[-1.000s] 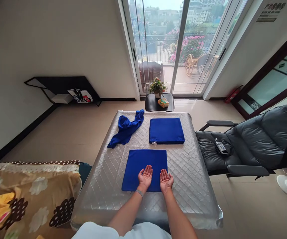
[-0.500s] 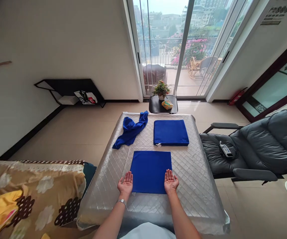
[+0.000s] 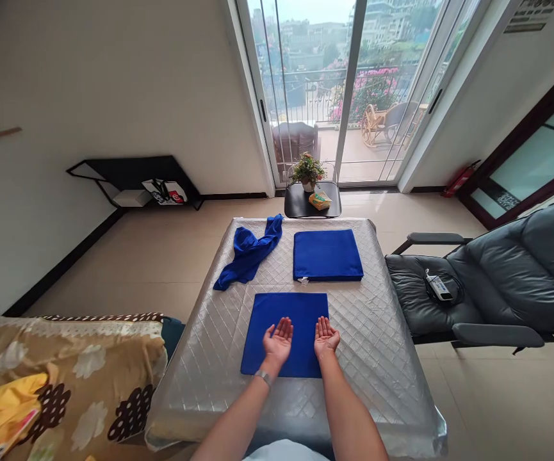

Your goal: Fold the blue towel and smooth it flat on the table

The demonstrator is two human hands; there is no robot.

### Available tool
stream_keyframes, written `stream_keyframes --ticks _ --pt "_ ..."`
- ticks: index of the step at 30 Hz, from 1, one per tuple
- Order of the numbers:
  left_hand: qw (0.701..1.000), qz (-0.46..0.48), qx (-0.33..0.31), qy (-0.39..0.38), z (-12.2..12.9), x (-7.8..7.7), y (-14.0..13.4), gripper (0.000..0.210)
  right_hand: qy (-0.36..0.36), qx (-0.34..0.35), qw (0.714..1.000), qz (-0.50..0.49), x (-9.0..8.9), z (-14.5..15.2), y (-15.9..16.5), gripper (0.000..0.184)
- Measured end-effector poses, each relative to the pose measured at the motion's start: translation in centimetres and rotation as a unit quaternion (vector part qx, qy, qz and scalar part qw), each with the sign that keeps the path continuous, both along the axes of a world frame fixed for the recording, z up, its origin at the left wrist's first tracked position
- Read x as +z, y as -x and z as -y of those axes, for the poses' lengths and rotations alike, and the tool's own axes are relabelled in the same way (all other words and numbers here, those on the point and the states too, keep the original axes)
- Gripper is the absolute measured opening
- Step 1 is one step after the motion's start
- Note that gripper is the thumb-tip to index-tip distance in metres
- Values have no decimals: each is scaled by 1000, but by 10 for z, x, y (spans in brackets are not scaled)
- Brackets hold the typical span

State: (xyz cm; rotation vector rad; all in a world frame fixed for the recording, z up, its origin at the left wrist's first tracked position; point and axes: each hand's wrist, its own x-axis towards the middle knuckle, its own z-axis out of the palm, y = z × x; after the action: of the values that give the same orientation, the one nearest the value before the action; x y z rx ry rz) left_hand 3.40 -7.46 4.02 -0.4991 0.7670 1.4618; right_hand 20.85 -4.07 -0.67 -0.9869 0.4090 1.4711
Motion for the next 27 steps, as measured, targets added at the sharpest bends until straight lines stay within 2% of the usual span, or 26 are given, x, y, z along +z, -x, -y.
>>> stream_keyframes --ticks 4,6,8,11,20,24,27 --pt "998 36 -54 -12 -30 -9 -62 34 0 4 1000 5 -4 0 0 39" --pt "997 45 -59 -10 -34 -14 -75 34 -4 6 1000 7 -5 1 -1 40" --pt "998 47 -51 -10 -32 -20 -73 35 -10 10 1000 7 -6 2 -2 40" --pt "999 42 -24 -21 -23 -24 -46 37 -15 11 1000 3 -6 4 -3 39" --pt "993 -30 109 -23 4 -23 77 42 -14 12 1000 10 3 3 -2 41" --pt "986 -59 157 -3 12 -22 109 43 -13 13 1000 13 8 4 -3 42" --pt "982 -70 178 11 16 -19 120 43 -18 8 1000 7 16 3 -3 40"
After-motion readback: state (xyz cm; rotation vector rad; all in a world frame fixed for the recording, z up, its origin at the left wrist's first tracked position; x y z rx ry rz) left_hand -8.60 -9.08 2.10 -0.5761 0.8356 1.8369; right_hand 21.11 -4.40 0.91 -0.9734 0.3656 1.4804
